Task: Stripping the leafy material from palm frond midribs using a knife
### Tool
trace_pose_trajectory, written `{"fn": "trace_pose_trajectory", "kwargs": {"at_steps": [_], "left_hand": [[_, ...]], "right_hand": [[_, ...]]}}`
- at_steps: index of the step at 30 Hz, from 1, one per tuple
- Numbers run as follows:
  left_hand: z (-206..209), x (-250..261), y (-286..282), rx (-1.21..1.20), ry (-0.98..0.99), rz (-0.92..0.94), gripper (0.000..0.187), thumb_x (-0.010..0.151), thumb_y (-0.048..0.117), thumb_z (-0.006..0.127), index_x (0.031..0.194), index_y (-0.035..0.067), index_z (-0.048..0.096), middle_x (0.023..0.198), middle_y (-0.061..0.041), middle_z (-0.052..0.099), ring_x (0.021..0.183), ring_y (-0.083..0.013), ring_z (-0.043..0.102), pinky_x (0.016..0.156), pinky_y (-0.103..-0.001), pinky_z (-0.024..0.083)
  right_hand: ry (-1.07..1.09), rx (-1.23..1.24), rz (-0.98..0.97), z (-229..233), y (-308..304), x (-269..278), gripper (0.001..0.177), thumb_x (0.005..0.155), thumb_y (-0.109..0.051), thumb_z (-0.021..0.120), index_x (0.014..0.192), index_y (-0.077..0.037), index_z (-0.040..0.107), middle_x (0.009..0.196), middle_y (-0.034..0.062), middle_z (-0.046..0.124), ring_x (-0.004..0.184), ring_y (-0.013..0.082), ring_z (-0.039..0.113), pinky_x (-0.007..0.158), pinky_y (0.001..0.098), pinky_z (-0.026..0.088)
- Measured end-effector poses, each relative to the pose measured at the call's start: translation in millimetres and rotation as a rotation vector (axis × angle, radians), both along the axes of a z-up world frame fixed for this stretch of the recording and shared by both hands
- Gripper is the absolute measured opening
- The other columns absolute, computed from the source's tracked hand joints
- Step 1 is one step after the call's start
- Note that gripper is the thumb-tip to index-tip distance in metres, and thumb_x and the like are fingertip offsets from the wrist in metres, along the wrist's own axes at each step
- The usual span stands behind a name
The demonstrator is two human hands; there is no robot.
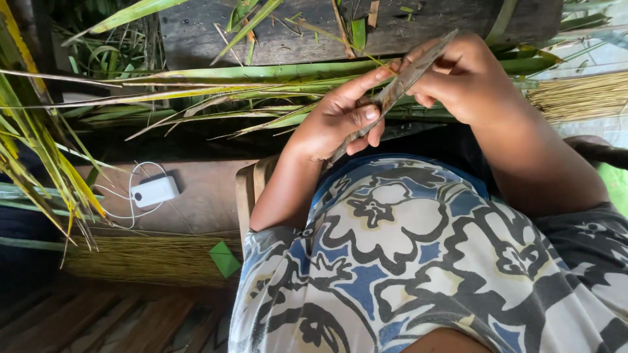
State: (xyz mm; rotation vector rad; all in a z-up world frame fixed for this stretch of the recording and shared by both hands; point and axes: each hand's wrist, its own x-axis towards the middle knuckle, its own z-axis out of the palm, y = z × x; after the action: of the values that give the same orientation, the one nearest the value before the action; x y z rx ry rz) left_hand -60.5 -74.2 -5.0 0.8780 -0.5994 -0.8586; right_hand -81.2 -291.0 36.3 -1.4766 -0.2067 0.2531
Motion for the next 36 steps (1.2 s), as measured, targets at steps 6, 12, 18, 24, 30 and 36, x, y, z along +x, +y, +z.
{"fn": "trace_pose_trajectory", "kwargs": {"at_steps": [6,12,18,24,30,36], "left_hand": [[-3.2,-2.4,-2.0,-0.126,0.042,-0.052,0.041,0.103,0.006,0.049,0.14,0.022,0.042,0.083,-0.025,0.054,0.054,-0.0178,0.04,0.043,-0.022,0.034],[-12.4,-4.7,-5.4,-0.127,0.066,0.008,0.044,0.102,0.013,0.053,0.142,0.024,0.039,0.083,-0.025,0.056,0.055,-0.0187,0.044,0.044,-0.024,0.036],[1.0,-10.7,-11.7,0.068,0.162,0.132,0.049,0.098,0.015,0.052,0.143,0.018,0.033,0.073,-0.019,0.056,0.044,-0.016,0.04,0.042,-0.023,0.036],[-6.7,-4.5,-11.5,0.058,0.202,0.304,0.048,0.098,0.013,0.051,0.142,0.018,0.033,0.071,-0.017,0.055,0.041,-0.0153,0.041,0.037,-0.021,0.032],[4.1,-13.0,-14.4,0.054,0.149,0.082,0.053,0.098,0.014,0.052,0.145,0.019,0.027,0.073,-0.017,0.057,0.045,-0.0115,0.042,0.04,-0.02,0.037],[0.1,-11.2,-19.1,-0.008,0.163,0.027,0.055,0.097,0.012,0.052,0.145,0.019,0.027,0.074,-0.019,0.054,0.049,-0.0124,0.04,0.041,-0.019,0.036]], "right_hand": [[0.241,0.165,0.089,-5.7,-10.4,3.7,0.01,0.084,-0.006,0.059,0.087,0.004,0.06,0.052,0.0112,0.049,0.044,0.013,0.044,0.044,0.0256,0.032],[-0.182,-0.38,-0.111,20.2,3.9,-12.9,0.005,0.094,0.002,0.063,0.092,-0.002,0.065,0.069,-0.0013,0.053,0.057,0.0015,0.035,0.049,0.0189,0.023],[-0.545,-0.458,-0.275,20.4,20.2,-20.0,0.008,0.089,0.016,0.058,0.088,0.009,0.061,0.078,0.015,0.055,0.059,0.0164,0.042,0.054,0.029,0.033],[-0.577,-0.534,-0.32,12.7,22.1,-26.2,0.006,0.091,0.013,0.063,0.087,0.009,0.062,0.077,0.0166,0.056,0.06,0.019,0.049,0.057,0.0304,0.041],[-0.63,-0.547,-0.391,7.9,19.2,-23.7,0.007,0.087,0.016,0.063,0.085,0.009,0.062,0.079,0.0176,0.056,0.058,0.0191,0.046,0.055,0.0315,0.036],[-0.335,-0.437,-0.319,7.3,8.6,-24.9,0.012,0.09,0.008,0.058,0.098,0.002,0.064,0.082,0.0065,0.058,0.06,0.0057,0.041,0.051,0.0217,0.028]]}}
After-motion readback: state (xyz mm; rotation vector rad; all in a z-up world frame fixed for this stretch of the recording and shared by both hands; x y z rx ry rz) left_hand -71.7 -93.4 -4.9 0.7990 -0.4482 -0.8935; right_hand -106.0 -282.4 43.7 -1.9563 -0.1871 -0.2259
